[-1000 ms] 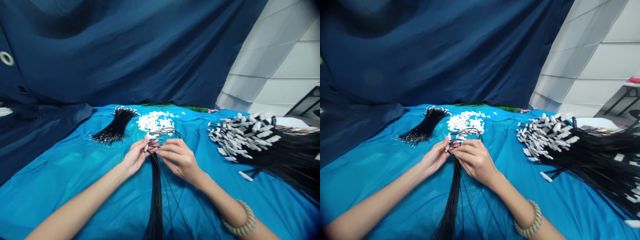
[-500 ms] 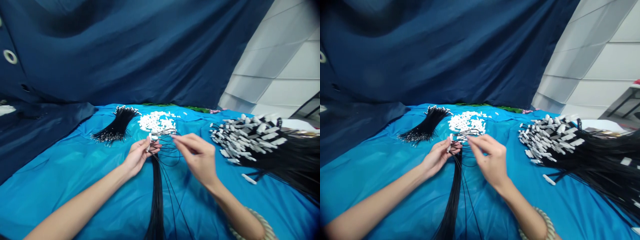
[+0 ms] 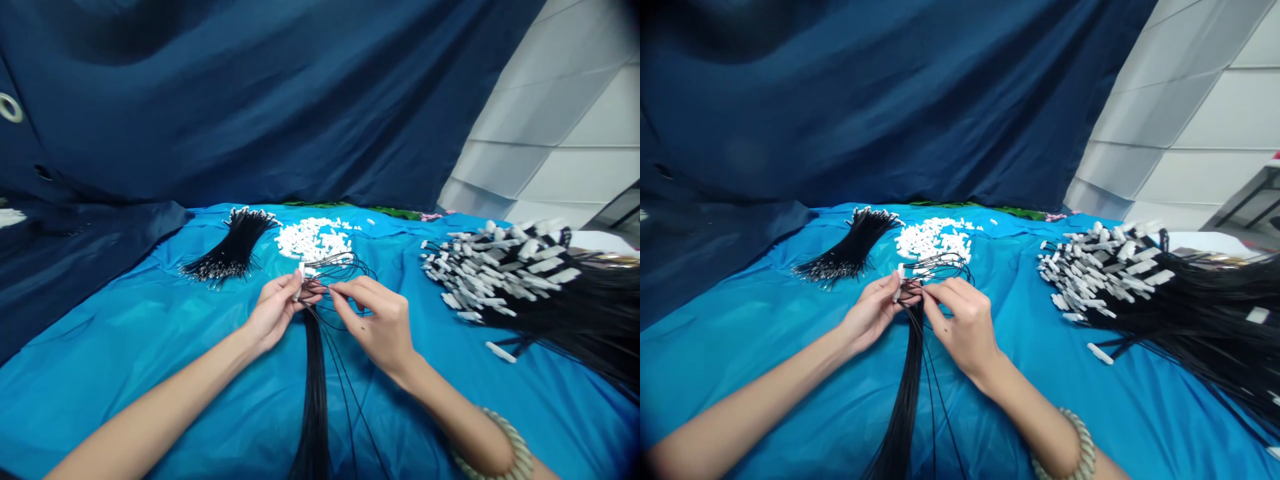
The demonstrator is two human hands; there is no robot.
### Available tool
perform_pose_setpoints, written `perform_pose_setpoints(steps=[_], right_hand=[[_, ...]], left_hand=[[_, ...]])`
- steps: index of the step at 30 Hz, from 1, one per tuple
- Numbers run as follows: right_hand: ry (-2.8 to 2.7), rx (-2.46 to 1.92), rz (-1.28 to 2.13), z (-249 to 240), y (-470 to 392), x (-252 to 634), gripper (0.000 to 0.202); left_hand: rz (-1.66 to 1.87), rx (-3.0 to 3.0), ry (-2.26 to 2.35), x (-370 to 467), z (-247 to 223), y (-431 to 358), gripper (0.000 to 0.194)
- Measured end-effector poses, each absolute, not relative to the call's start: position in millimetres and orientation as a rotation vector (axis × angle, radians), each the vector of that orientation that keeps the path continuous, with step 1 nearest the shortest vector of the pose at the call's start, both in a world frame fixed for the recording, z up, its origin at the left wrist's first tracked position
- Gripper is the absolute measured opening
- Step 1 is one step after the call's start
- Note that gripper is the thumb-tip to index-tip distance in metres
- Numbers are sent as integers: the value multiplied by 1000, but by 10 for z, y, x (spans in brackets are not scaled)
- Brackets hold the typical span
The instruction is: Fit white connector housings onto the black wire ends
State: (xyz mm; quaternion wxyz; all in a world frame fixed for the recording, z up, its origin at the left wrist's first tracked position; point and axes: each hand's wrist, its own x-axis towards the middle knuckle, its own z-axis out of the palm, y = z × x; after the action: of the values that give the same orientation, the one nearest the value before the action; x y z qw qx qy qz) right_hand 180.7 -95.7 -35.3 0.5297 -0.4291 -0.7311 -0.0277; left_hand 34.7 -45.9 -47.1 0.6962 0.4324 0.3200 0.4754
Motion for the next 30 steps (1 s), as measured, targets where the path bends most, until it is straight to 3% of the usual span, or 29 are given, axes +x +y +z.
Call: perform_pose_setpoints(steps=[30], right_hand=[[-1793, -1119, -59, -365, -948, 1808, 15]], left_hand=[[1087, 998, 725, 356, -472, -468, 23]])
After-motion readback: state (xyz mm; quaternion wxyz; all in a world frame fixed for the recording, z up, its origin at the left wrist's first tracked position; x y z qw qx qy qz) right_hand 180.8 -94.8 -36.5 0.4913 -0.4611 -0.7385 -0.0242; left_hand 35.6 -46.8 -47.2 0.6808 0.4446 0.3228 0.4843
